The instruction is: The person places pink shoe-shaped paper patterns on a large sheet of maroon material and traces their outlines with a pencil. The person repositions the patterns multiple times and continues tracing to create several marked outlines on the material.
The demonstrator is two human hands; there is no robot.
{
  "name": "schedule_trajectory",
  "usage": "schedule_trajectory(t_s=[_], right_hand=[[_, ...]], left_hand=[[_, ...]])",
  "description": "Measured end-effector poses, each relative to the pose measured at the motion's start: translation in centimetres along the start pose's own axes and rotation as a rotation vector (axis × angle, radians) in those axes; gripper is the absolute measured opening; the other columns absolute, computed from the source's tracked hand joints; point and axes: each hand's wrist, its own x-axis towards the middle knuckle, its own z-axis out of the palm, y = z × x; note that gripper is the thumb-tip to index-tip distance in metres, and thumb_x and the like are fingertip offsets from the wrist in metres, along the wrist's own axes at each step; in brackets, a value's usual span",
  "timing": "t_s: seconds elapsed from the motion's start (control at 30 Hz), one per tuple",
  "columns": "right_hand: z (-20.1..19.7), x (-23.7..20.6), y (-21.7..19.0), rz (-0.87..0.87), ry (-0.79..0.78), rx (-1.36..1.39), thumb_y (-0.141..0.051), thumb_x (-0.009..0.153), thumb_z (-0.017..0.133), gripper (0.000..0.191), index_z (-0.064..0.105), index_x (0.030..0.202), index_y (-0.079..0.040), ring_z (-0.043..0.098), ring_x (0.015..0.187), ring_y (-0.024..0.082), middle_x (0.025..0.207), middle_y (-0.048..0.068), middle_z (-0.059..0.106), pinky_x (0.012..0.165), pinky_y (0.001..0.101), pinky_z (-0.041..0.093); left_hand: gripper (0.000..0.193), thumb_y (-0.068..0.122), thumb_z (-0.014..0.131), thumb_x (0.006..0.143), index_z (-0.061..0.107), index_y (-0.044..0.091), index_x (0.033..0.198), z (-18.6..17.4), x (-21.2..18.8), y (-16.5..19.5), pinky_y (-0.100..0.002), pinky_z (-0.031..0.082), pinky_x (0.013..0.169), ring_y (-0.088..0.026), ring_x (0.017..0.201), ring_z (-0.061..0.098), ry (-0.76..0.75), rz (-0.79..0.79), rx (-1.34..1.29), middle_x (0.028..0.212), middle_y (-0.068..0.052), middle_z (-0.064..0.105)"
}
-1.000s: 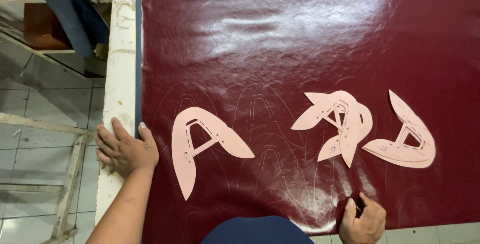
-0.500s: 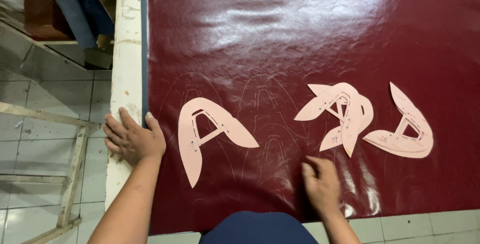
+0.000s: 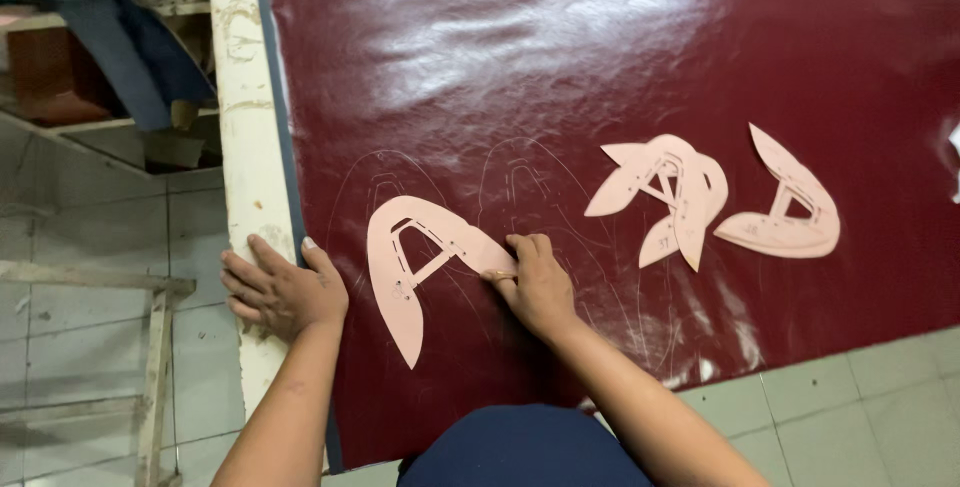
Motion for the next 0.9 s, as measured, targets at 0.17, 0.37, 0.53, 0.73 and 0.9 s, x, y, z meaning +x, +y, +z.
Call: schedule_trajectory(t_s=[0.17, 0.37, 0.53, 0.73, 0.9], right_hand=[[1.3, -0.4, -0.1, 0.12, -0.008, -0.006, -0.04, 0.083, 0.08, 0.054, 0.062, 0.122, -0.008, 0.067, 0.094, 0.033, 0.114, 0.013, 0.059, 0.078, 0.0455, 0.055], [-0.7, 0.8, 1.7, 0.242, -0.123, 0.117, -0.038, 0.089, 0.075, 0.034, 0.073, 0.104, -0.008, 0.069, 0.095, 0.029, 0.103, 0.012, 0.07, 0.082, 0.0416, 0.053], [-6.4, 5.3, 8.0, 0.487, -0.085, 0.36, -0.033, 0.093, 0.069, 0.031, 0.076, 0.108, -0.007, 0.072, 0.083, 0.017, 0.094, 0.008, 0.078, 0.076, 0.0325, 0.057], [-16.1, 11.4, 15.8, 0.563, 0.299, 0.529, -0.034, 0.094, 0.071, 0.039, 0.071, 0.121, -0.006, 0.066, 0.079, 0.016, 0.1, 0.008, 0.076, 0.068, 0.0302, 0.054], [-18.6, 8.3, 21.9, 0.589, 0.534, -0.031, -0.045, 0.094, 0.073, 0.057, 0.065, 0.129, -0.001, 0.064, 0.113, 0.029, 0.125, 0.016, 0.064, 0.097, 0.0432, 0.05]], left_hand=[[0.079, 0.046, 0.044, 0.102, 0.024, -0.001, 0.162, 0.2, -0.3, -0.5, -0.062, 0.004, 0.121, -0.05, 0.154, 0.006, -0.018, 0.012, -0.031, 0.167, -0.033, 0.007], [0.082, 0.047, 0.048, 0.1, 0.028, -0.002, 0.163, 0.5, -0.4, -0.7, -0.062, 0.003, 0.123, -0.051, 0.156, 0.004, 0.003, 0.006, -0.092, 0.169, -0.033, 0.007], [0.084, 0.046, 0.052, 0.1, 0.029, -0.006, 0.163, 1.1, -0.5, -1.5, -0.064, 0.001, 0.123, -0.052, 0.156, 0.0, -0.015, 0.047, -0.102, 0.169, -0.036, 0.005], [0.083, 0.043, 0.053, 0.101, 0.03, -0.009, 0.162, 1.6, -0.4, -1.6, -0.066, 0.001, 0.122, -0.057, 0.156, 0.0, 0.0, 0.092, -0.091, 0.168, -0.042, 0.007], [0.084, 0.041, 0.055, 0.101, 0.03, -0.009, 0.164, 2.1, -0.4, -1.7, -0.071, 0.004, 0.122, -0.059, 0.156, 0.002, -0.028, 0.09, -0.091, 0.169, -0.044, 0.005]])
